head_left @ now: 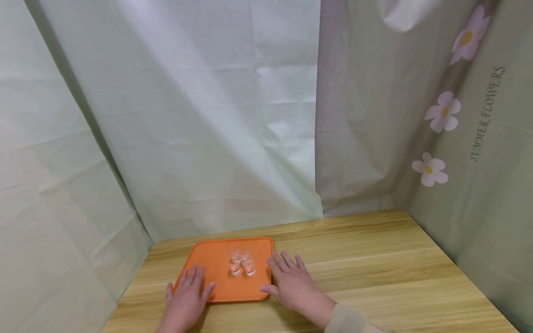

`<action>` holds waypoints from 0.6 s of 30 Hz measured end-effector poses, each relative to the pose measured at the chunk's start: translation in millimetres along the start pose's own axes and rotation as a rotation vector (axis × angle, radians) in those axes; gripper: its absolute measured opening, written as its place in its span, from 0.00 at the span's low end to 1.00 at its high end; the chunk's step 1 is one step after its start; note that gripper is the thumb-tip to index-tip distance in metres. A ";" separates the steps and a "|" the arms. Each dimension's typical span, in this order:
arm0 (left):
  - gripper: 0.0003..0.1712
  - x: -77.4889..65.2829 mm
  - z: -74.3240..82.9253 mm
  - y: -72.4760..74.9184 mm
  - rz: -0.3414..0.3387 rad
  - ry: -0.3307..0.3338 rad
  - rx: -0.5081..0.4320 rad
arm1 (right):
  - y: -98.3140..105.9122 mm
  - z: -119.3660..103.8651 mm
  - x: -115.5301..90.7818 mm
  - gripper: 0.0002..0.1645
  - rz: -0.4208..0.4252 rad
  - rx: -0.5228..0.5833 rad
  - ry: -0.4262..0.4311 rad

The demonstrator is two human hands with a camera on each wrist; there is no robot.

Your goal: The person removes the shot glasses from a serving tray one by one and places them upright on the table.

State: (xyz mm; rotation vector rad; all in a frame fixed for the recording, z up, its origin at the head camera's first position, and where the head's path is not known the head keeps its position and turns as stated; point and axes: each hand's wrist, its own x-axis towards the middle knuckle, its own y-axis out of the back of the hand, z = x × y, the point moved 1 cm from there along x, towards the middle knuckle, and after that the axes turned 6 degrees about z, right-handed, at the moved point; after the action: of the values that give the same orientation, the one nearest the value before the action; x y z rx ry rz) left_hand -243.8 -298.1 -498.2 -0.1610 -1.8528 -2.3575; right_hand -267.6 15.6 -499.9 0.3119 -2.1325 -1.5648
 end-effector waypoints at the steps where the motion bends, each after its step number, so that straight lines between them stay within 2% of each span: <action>1: 0.43 0.4 -0.9 0.5 0.001 -0.002 -0.001 | -0.4 -0.3 0.7 0.50 0.002 -0.002 -0.001; 8: 0.44 4.2 -6.8 -0.2 -0.008 0.004 0.023 | -2.8 -3.3 5.5 0.50 -0.015 0.008 -0.019; 18: 0.43 7.4 -23.3 -4.7 -0.009 0.010 -0.003 | -10.2 -3.5 9.0 0.51 -0.011 -0.008 -0.017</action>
State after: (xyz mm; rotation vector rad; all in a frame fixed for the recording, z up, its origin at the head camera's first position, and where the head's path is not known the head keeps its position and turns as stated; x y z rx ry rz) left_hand -251.9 -320.0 -507.0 -0.1411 -1.8493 -2.3624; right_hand -274.5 5.5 -506.6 0.3095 -2.1400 -1.5872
